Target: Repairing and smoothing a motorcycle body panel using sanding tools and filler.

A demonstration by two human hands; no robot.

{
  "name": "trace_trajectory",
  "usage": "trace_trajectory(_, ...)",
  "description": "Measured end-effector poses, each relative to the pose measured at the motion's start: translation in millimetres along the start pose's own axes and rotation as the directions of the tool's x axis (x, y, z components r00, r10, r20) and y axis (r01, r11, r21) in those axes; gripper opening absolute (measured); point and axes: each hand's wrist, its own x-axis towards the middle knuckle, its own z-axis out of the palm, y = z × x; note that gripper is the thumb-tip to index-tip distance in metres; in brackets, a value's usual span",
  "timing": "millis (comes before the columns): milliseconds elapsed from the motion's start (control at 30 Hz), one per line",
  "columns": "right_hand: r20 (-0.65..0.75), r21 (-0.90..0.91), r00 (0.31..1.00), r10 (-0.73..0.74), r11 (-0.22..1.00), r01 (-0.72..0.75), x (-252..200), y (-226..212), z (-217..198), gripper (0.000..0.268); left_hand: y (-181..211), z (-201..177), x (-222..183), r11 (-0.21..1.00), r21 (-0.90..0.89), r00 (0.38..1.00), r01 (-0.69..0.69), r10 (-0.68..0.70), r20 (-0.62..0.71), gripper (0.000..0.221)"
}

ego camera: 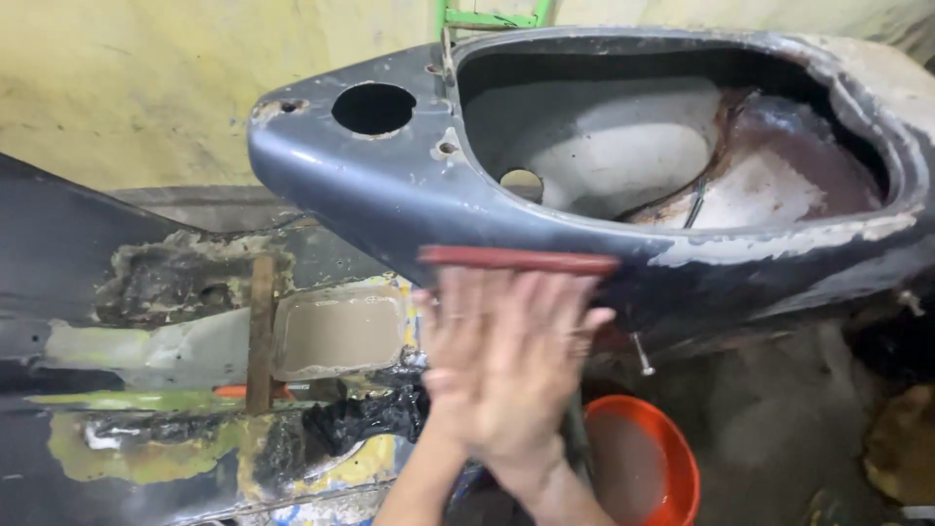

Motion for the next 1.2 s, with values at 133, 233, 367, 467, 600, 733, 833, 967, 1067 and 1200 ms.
trace_trajectory(133,0.027,0.059,0.996,-0.088,0.994,0.086,-34,18,19,0.075,-8,9,8,1.0,-0.016,1.0,0.011,-0.011,0.022,0.05)
trace_trajectory(233,-0.066,0.112,0.998,-0.008,0.994,0.016,-37,33,7,0.069,-13,8,-5,0.998,0.001,0.995,0.067,-0.067,0.07,0.057)
trace_trajectory(367,-0.109,0.083,0.994,0.025,0.996,-0.016,-8,8,5,0.08,-20,13,-15,0.993,0.027,0.986,0.117,-0.119,0.114,0.07)
trace_trajectory(467,-0.041,-0.023,0.999,-0.023,0.999,0.022,-27,21,16,0.07,-7,37,-40,0.979,0.174,0.987,0.107,-0.126,0.102,0.08)
trace_trajectory(600,-0.12,0.169,0.991,0.064,0.985,-0.043,-33,39,-7,0.069,-5,35,-57,0.952,0.283,0.979,0.121,-0.161,0.122,0.08)
trace_trajectory(733,-0.211,0.019,0.977,0.003,1.0,0.001,-13,12,8,0.076,-15,14,-53,0.969,0.2,0.965,0.148,-0.186,0.187,0.073)
trace_trajectory(833,0.06,0.046,0.996,-0.063,0.997,0.06,-46,13,24,0.084,-15,28,-55,0.968,0.131,0.949,0.216,-0.24,0.206,0.066)
trace_trajectory(967,-0.013,0.15,0.998,0.069,0.986,-0.066,-34,23,4,0.07,-6,64,-59,0.972,0.214,0.991,0.096,-0.113,0.069,0.071)
trace_trajectory(1067,-0.11,0.138,0.988,0.112,0.986,-0.097,-7,2,-1,0.073,-17,54,-55,0.975,0.197,0.989,0.102,-0.12,0.084,0.072)
trace_trajectory(1200,0.036,-0.024,0.999,-0.017,1.0,0.018,-37,9,29,0.081,-21,35,-69,0.978,0.157,0.982,0.136,-0.154,0.113,0.073)
